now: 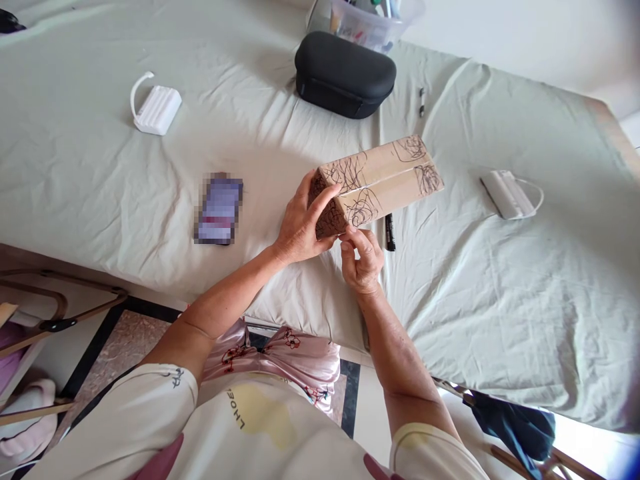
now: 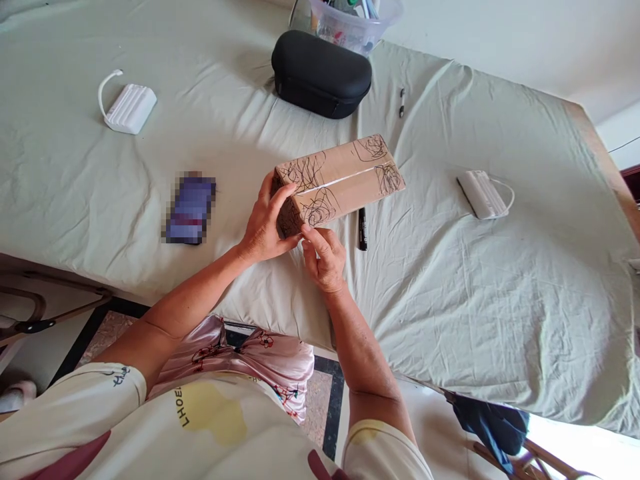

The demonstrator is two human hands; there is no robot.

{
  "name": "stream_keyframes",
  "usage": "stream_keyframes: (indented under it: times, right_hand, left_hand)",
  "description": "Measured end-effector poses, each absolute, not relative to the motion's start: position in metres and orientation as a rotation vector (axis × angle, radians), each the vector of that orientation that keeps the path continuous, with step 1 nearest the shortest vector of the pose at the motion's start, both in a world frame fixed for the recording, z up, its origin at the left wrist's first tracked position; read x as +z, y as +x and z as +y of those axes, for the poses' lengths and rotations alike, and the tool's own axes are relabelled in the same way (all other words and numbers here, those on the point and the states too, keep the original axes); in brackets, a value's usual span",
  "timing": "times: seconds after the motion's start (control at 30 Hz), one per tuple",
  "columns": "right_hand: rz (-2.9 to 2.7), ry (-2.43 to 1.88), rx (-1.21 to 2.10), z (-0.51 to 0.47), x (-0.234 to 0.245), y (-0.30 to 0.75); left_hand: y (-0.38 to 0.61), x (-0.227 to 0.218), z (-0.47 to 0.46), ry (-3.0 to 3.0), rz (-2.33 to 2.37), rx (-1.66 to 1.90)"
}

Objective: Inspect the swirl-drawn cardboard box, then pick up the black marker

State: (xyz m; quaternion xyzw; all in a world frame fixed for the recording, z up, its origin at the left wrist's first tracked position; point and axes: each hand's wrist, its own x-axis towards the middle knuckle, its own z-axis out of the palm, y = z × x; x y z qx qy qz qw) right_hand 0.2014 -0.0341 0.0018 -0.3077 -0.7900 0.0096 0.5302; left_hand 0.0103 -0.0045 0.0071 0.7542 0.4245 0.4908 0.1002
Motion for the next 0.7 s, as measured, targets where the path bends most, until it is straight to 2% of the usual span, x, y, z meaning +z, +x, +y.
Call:
stream_keyframes:
  times: [0.17,0.33,0.7]
  right_hand:
    - [-1.65,-0.925,0.251,-0.03,-0.006,0.208]
    - [-1.547,-1.184,0.245,-0.021,-0.004,0.227]
    - [-1.386,-1.349,0.12,-0.001,-0.002,0.249]
  left_hand:
    - [0.009,0.009,-0.005,2.253,1.207,1.455]
    - [0.004,0.007,0.0,2.254,1.165,1.463]
    - [-0.026,0.008,0.017,2.275,0.944,1.459]
